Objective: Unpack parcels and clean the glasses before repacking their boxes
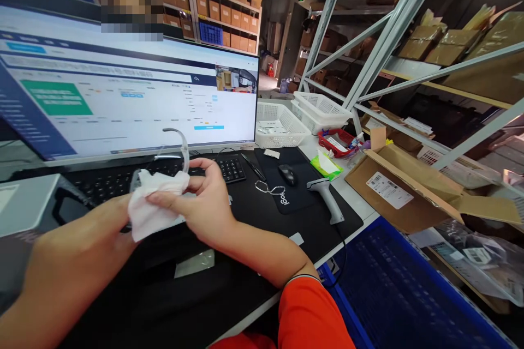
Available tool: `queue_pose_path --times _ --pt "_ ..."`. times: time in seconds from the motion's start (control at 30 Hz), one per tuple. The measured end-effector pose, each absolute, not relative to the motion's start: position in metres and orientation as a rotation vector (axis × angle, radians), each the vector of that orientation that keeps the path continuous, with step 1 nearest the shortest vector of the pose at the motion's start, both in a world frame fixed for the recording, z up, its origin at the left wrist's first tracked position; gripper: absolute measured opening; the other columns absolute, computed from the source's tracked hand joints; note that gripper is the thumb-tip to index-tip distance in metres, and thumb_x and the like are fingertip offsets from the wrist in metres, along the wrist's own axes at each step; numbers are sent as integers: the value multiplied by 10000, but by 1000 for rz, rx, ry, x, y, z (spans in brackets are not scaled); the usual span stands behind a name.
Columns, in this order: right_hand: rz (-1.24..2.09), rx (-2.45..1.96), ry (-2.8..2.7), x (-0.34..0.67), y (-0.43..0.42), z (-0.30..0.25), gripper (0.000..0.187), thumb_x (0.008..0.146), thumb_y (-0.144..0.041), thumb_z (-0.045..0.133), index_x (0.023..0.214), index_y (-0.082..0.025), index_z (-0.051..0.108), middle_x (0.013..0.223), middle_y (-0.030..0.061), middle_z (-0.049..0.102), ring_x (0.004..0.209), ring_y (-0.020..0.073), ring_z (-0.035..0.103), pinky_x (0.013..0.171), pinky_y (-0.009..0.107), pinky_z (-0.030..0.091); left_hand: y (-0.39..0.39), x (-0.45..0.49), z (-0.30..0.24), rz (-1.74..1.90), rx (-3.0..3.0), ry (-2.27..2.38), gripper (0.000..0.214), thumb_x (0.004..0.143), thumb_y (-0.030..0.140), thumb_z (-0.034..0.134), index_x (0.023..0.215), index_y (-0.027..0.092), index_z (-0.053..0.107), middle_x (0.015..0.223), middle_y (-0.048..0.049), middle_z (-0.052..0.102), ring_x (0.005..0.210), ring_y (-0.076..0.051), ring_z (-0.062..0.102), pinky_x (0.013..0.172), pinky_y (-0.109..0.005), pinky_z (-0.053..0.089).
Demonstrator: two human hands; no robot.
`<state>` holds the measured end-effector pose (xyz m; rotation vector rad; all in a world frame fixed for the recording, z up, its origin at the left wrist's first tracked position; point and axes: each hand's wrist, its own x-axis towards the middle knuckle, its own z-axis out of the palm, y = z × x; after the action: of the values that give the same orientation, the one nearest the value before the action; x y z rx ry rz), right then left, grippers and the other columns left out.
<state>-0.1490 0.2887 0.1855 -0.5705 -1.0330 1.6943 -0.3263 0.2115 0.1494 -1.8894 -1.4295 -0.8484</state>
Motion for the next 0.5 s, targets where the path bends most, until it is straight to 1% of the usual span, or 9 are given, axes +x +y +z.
queue_pose_path --times 0.07,0.17,0.23,0.33,0.4,0.47,0.5 --pt "1758 -555 -956 -140 301 194 830 435 -268 1092 1053 -274 537 815 -59 790 713 174 743 704 281 627 213 -320 146 -826 -1913 -1350 261 1073 256 623 1320 256 705 1114 -20 848 720 -154 756 497 -302 379" --pt "1768 -546 -859 -135 307 200 789 455 -320 1078 1003 -270 513 847 -54 776 744 161 746 738 275 634 214 -315 146 -787 -1919 -1274 206 1063 215 642 1251 255 716 1093 -8 850 710 -128 750 487 -288 356" --pt "1730 -559 -900 -143 297 193 801 449 -313 1082 994 -276 496 850 -56 770 743 155 735 719 263 622 213 -318 148 -829 -1888 -1317 212 1067 218 622 1251 258 720 1096 -12 850 706 -132 748 478 -292 347" --pt "1665 -570 -1003 -161 276 178 843 403 -252 1096 959 -291 463 792 -85 739 721 155 719 701 259 609 211 -325 151 -915 -1851 -1401 275 1070 197 562 1288 281 707 1098 -5 845 699 -145 741 495 -294 373" --pt "1682 -547 -1008 -162 273 178 855 390 -223 1095 950 -296 454 762 -95 736 691 155 711 689 263 614 210 -325 152 -928 -1860 -1374 269 1076 192 548 1303 241 683 1119 -38 845 756 -160 770 522 -294 405" --pt "1742 -525 -950 -153 284 187 841 394 -216 1088 957 -293 468 755 -90 746 659 156 709 666 269 621 210 -318 153 -899 -1883 -1294 218 1079 198 582 1280 191 668 1105 -71 848 784 -160 788 536 -284 424" --pt "1773 -524 -908 -146 291 193 826 397 -217 1084 961 -288 484 762 -82 751 653 155 711 661 268 624 211 -314 154 -886 -1882 -1251 194 1075 192 605 1259 181 666 1080 -71 852 767 -155 787 528 -283 418"
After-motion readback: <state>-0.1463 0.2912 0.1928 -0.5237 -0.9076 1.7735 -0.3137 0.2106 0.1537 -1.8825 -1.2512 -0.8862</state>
